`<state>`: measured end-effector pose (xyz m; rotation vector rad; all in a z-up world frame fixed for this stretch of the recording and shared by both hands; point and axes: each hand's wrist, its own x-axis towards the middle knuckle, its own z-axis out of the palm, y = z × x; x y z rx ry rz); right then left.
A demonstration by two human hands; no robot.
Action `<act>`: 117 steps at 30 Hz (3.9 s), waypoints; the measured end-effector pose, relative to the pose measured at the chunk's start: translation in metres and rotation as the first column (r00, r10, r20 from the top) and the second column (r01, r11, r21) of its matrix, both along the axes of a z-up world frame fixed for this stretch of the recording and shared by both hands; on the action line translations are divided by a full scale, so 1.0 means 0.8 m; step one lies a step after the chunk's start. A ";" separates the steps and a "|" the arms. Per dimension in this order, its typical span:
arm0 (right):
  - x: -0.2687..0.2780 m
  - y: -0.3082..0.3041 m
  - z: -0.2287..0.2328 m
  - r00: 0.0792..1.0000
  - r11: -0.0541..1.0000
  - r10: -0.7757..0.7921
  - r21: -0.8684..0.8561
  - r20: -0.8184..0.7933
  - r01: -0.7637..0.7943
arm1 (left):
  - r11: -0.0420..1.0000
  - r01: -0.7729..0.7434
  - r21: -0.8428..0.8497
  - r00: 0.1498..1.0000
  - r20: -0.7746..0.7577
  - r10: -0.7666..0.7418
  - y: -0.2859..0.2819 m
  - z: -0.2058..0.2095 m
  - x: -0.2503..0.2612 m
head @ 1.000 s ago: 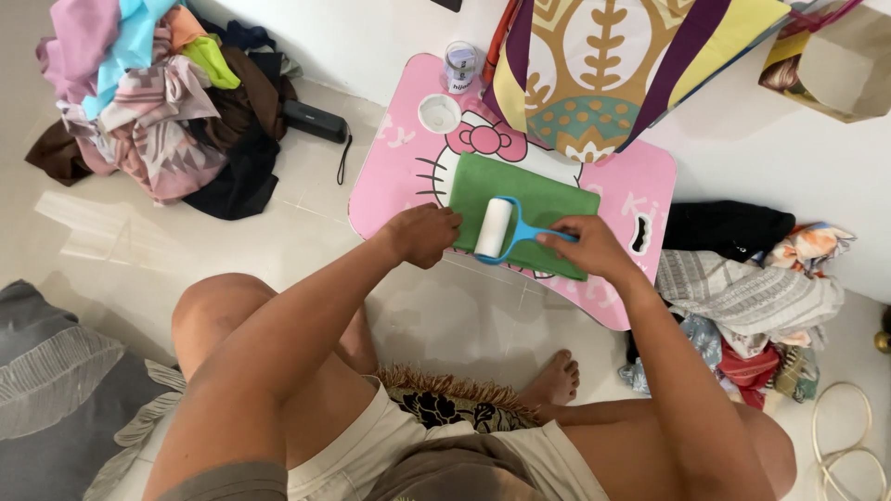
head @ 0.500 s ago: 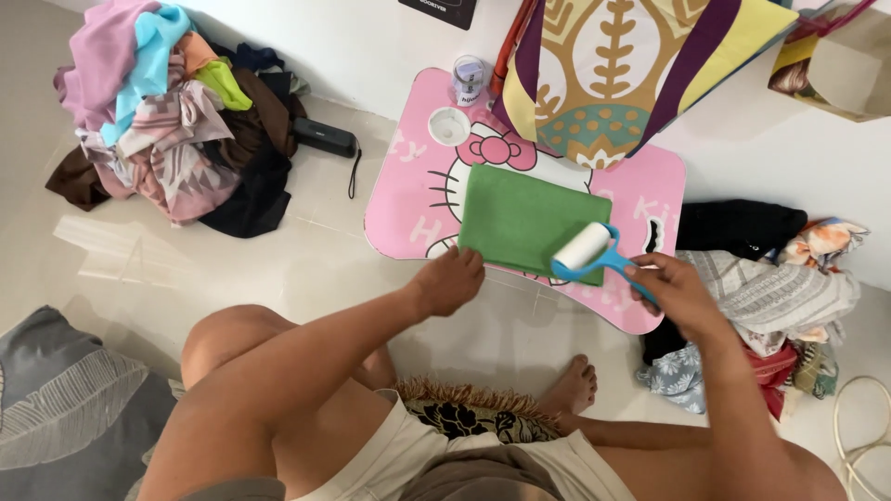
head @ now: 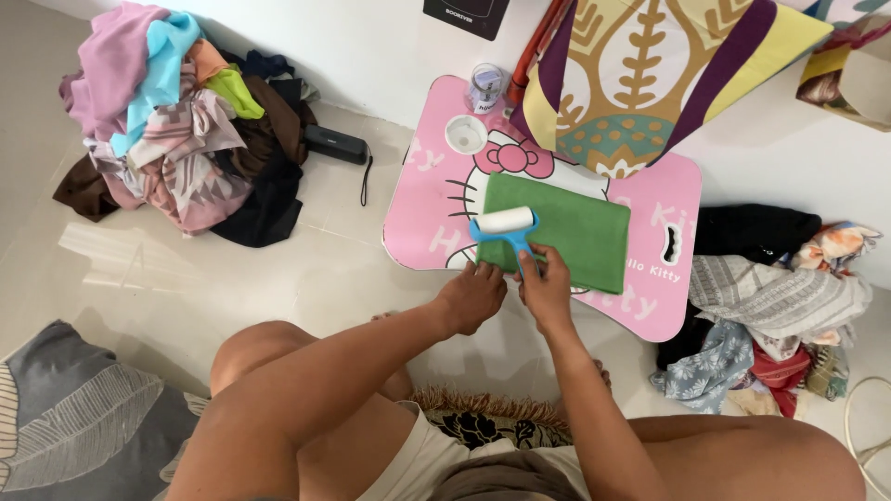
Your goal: Using a lint roller to remove debris from a scarf and then folding it into a square on a low table.
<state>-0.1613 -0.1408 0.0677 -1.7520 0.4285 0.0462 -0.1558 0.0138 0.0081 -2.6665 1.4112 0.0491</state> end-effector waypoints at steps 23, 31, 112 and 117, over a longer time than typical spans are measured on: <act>0.148 -0.179 0.091 0.943 0.881 0.333 -0.363 0.021 -0.303 | 0.963 -0.208 -0.170 0.978 -0.057 0.202 0.021 0.013 0.150; 0.206 -0.145 0.068 0.839 0.774 0.536 -0.339 -0.097 -0.534 | 0.968 -0.235 -0.086 0.971 -0.067 0.229 0.001 0.012 0.190; 0.088 -0.180 0.055 0.809 0.740 0.557 -0.332 -0.185 -0.585 | 0.986 -0.158 -0.061 0.971 -0.192 0.144 0.027 0.033 0.131; 0.093 -0.161 0.036 0.784 0.730 0.598 -0.292 -0.166 -0.619 | 0.984 -0.174 -0.029 0.967 -0.194 0.165 0.030 0.042 0.131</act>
